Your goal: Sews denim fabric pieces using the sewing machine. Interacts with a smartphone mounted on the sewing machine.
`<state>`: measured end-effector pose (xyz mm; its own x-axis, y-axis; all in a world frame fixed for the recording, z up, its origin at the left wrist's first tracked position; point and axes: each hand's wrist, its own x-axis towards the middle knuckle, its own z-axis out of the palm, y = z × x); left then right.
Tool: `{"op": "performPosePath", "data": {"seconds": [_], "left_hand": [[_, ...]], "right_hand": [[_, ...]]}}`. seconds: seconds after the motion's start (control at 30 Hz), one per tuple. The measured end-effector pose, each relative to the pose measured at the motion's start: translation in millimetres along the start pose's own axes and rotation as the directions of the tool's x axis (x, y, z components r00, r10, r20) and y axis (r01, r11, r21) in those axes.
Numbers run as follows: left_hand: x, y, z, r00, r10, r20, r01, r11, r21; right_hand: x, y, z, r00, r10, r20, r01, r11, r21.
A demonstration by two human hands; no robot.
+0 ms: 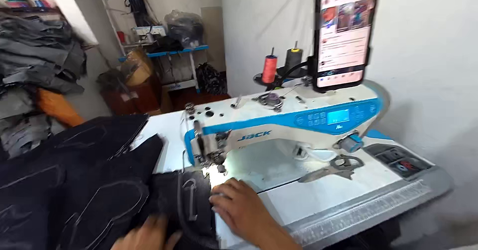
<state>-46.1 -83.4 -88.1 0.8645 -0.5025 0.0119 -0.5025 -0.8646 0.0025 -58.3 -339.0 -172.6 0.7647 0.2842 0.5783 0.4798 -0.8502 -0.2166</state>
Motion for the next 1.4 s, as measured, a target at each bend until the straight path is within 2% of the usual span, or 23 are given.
{"op": "performPosePath", "data": {"seconds": [0.07,0.1,0.17,0.23,0.33,0.57,0.67,0.77,0.83,0.9,0.97,1.07,1.27,1.4], "left_hand": [[23,-6,22,0.938,0.212,-0.274,-0.234,0.971,-0.05],[30,-8,38,0.926,0.235,-0.297,-0.271,0.959,-0.085],[29,-8,63,0.955,0.197,-0.221,-0.234,0.96,-0.151],[25,-8,72,0.965,0.164,-0.205,-0.2,0.965,-0.168],[22,-6,72,0.969,0.158,-0.19,-0.189,0.969,-0.159],[28,17,68,0.985,0.046,-0.167,-0.072,0.986,-0.151],[27,12,68,0.972,0.121,-0.201,-0.156,0.973,-0.169],[26,2,70,0.872,0.319,-0.371,-0.415,0.884,-0.213],[26,0,65,0.838,0.404,-0.367,-0.488,0.855,-0.175],[25,-2,61,0.841,0.432,-0.324,-0.504,0.845,-0.181],[24,-8,59,0.827,0.455,-0.33,-0.532,0.823,-0.199],[26,-17,55,0.809,0.447,-0.381,-0.55,0.805,-0.223],[43,-6,54,0.859,0.338,-0.384,-0.463,0.832,-0.306],[21,10,51,0.833,0.386,-0.397,-0.461,0.881,-0.109]], "right_hand": [[-4,-3,1,1.0,0.011,-0.026,-0.012,0.999,-0.037],[-8,-6,2,1.0,0.013,-0.026,-0.014,0.999,-0.043],[-15,-9,1,1.0,0.014,0.0,-0.014,1.0,-0.025],[-19,-8,-1,0.999,0.021,0.031,-0.021,1.0,-0.014],[-20,-8,-2,0.997,0.033,0.064,-0.031,0.999,-0.037],[-16,-8,-2,0.992,0.057,0.115,-0.049,0.996,-0.068],[-16,-6,-2,0.992,0.055,0.109,-0.051,0.998,-0.048],[-12,-1,-6,0.991,0.015,0.134,-0.01,0.999,-0.04],[-9,8,-11,0.982,-0.081,0.173,0.086,0.996,-0.02],[-10,17,-17,0.956,-0.204,0.209,0.196,0.979,0.06],[-16,21,-23,0.935,-0.267,0.234,0.242,0.962,0.129],[-25,21,-29,0.925,-0.278,0.258,0.245,0.957,0.152],[-30,19,-30,0.923,-0.32,0.214,0.291,0.944,0.156],[-31,17,-31,0.917,-0.35,0.191,0.324,0.933,0.155]]}}
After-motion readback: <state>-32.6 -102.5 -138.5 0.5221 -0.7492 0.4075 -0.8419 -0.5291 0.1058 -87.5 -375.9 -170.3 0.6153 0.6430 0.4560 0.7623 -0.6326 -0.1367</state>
